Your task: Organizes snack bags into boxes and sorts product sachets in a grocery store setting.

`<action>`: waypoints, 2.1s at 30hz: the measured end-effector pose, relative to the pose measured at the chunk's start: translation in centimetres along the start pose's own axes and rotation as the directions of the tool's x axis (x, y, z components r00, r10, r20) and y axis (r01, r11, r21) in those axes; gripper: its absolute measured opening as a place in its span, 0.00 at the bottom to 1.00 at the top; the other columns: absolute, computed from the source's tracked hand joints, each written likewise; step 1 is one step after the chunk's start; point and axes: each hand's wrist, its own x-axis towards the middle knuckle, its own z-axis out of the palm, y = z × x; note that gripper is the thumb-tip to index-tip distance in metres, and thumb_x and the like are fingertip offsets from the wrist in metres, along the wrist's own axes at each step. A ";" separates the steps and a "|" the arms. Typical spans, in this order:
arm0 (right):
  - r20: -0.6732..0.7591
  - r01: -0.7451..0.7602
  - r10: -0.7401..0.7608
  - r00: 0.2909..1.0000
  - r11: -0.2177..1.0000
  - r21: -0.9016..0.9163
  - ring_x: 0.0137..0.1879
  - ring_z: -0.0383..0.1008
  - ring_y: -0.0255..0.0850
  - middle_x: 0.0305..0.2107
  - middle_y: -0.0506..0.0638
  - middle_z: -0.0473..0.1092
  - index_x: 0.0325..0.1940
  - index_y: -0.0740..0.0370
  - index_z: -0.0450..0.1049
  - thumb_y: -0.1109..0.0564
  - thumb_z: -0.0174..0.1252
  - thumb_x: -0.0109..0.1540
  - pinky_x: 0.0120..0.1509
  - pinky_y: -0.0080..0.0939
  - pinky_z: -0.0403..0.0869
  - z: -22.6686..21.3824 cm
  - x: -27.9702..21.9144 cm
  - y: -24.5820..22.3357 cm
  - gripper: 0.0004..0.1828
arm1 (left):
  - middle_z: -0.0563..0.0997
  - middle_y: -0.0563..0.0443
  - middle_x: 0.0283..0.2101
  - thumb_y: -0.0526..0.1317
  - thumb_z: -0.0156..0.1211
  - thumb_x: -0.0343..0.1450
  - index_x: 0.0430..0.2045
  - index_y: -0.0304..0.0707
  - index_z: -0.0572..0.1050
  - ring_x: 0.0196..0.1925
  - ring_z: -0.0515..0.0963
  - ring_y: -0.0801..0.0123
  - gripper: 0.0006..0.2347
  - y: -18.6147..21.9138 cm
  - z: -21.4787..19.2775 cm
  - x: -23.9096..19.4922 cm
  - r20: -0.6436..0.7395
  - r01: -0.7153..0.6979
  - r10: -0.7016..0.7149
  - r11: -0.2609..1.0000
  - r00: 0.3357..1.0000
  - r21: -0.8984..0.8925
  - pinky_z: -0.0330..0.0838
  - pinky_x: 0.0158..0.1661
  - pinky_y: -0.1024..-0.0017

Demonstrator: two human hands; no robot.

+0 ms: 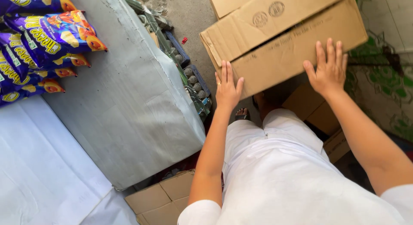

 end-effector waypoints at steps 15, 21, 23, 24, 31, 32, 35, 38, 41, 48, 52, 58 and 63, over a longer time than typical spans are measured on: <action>0.579 -0.742 0.536 0.614 0.643 0.192 0.61 0.74 0.54 0.55 0.58 0.74 0.64 0.54 0.75 0.37 0.56 0.65 0.66 0.52 0.71 13.9 -35.2 6.5 0.28 | 0.60 0.29 0.70 0.49 0.60 0.72 0.62 0.37 0.68 0.68 0.67 0.38 0.25 -7.7 3.0 -20.4 0.429 0.112 -0.087 0.993 0.899 -0.034 0.65 0.64 0.55; 0.701 -0.957 0.677 0.223 0.289 0.024 0.50 0.80 0.48 0.47 0.54 0.78 0.60 0.53 0.78 0.40 0.58 0.66 0.51 0.49 0.79 14.2 -45.7 8.0 0.24 | 0.75 0.33 0.59 0.52 0.58 0.72 0.59 0.39 0.72 0.61 0.75 0.46 0.24 -8.6 3.8 -24.4 0.787 0.144 -0.209 0.978 0.580 0.153 0.68 0.61 0.58; 0.689 -0.988 0.707 0.156 0.104 0.117 0.49 0.79 0.47 0.47 0.53 0.76 0.61 0.54 0.77 0.43 0.59 0.67 0.50 0.48 0.77 14.1 -46.9 8.3 0.22 | 0.77 0.33 0.57 0.52 0.58 0.72 0.58 0.39 0.74 0.60 0.76 0.46 0.23 -9.0 4.5 -25.0 0.789 0.139 -0.215 0.976 0.575 0.165 0.69 0.60 0.59; 0.655 -0.961 0.718 0.235 0.068 0.270 0.48 0.78 0.45 0.46 0.54 0.76 0.60 0.56 0.76 0.46 0.56 0.68 0.48 0.45 0.76 13.8 -47.1 8.5 0.20 | 0.79 0.33 0.54 0.51 0.59 0.71 0.57 0.38 0.75 0.58 0.78 0.46 0.22 -9.2 4.9 -25.4 0.760 0.161 -0.208 0.977 0.616 0.137 0.70 0.59 0.59; 0.547 -0.775 0.671 0.501 0.065 0.629 0.46 0.78 0.40 0.45 0.54 0.76 0.58 0.62 0.75 0.52 0.54 0.69 0.46 0.39 0.75 13.3 -45.7 6.8 0.17 | 0.83 0.36 0.49 0.51 0.58 0.71 0.54 0.35 0.76 0.53 0.82 0.49 0.21 -8.3 6.5 -26.8 0.643 0.298 -0.249 0.954 0.724 0.034 0.74 0.55 0.63; 0.547 -0.775 0.676 0.493 0.056 0.630 0.46 0.78 0.40 0.45 0.54 0.76 0.58 0.62 0.75 0.52 0.54 0.69 0.46 0.39 0.75 13.2 -46.5 6.4 0.17 | 0.83 0.36 0.49 0.51 0.58 0.71 0.54 0.35 0.76 0.53 0.82 0.49 0.21 -8.6 6.8 -27.6 0.650 0.291 -0.245 0.956 0.720 0.038 0.74 0.55 0.63; 0.564 -0.761 0.631 0.533 0.067 0.645 0.45 0.78 0.40 0.45 0.54 0.76 0.58 0.61 0.75 0.51 0.55 0.68 0.45 0.38 0.74 12.4 -49.0 6.0 0.17 | 0.83 0.36 0.49 0.51 0.58 0.71 0.53 0.35 0.77 0.53 0.82 0.50 0.21 -9.3 8.0 -29.9 0.636 0.320 -0.285 0.945 0.717 0.063 0.74 0.54 0.63; 0.615 -0.830 0.626 0.480 0.098 0.549 0.45 0.78 0.39 0.45 0.52 0.77 0.56 0.58 0.77 0.49 0.57 0.68 0.45 0.38 0.75 12.6 -53.5 8.5 0.17 | 0.84 0.39 0.48 0.51 0.58 0.71 0.52 0.35 0.77 0.53 0.83 0.54 0.21 -9.3 9.4 -32.4 0.604 0.424 -0.375 0.903 0.703 0.067 0.73 0.54 0.65; 0.631 -0.874 0.668 0.394 0.061 0.481 0.44 0.79 0.40 0.44 0.51 0.78 0.54 0.57 0.79 0.50 0.58 0.66 0.43 0.39 0.75 15.0 -61.4 11.8 0.15 | 0.85 0.42 0.48 0.50 0.58 0.71 0.51 0.36 0.78 0.52 0.83 0.58 0.20 -9.0 9.9 -36.3 0.574 0.531 -0.451 0.847 0.684 0.032 0.73 0.54 0.66; 0.534 -0.876 0.835 0.131 -0.155 0.456 0.43 0.79 0.39 0.41 0.52 0.78 0.55 0.58 0.79 0.52 0.57 0.67 0.44 0.39 0.75 12.6 -70.8 10.7 0.15 | 0.85 0.42 0.47 0.49 0.60 0.71 0.48 0.36 0.80 0.50 0.83 0.60 0.18 -8.1 11.5 -37.6 0.649 0.431 -0.421 0.889 0.634 0.155 0.73 0.53 0.68; 0.532 -0.781 0.842 0.087 -0.273 0.561 0.44 0.79 0.40 0.43 0.53 0.78 0.54 0.59 0.79 0.53 0.56 0.67 0.45 0.41 0.76 18.2 -74.0 7.3 0.15 | 0.85 0.42 0.47 0.48 0.61 0.71 0.48 0.33 0.79 0.49 0.82 0.63 0.18 -11.5 14.3 -34.1 0.681 0.362 -0.343 0.924 0.646 0.122 0.73 0.52 0.68; 0.557 -0.908 0.803 0.211 -0.050 0.417 0.50 0.79 0.47 0.44 0.54 0.79 0.54 0.51 0.81 0.45 0.62 0.64 0.57 0.46 0.74 15.9 -69.8 0.3 0.17 | 0.84 0.49 0.45 0.45 0.59 0.72 0.50 0.32 0.77 0.43 0.81 0.69 0.17 -7.7 14.3 -30.1 0.670 0.435 -0.260 0.894 0.695 -0.105 0.75 0.43 0.71; 0.515 -0.911 0.825 0.232 -0.001 0.412 0.52 0.79 0.49 0.46 0.54 0.80 0.54 0.48 0.81 0.44 0.62 0.63 0.60 0.46 0.74 16.2 -72.1 2.0 0.17 | 0.83 0.52 0.41 0.45 0.59 0.72 0.50 0.34 0.78 0.37 0.79 0.71 0.16 -6.3 16.5 -32.2 0.737 0.529 -0.316 0.846 0.598 -0.066 0.73 0.35 0.72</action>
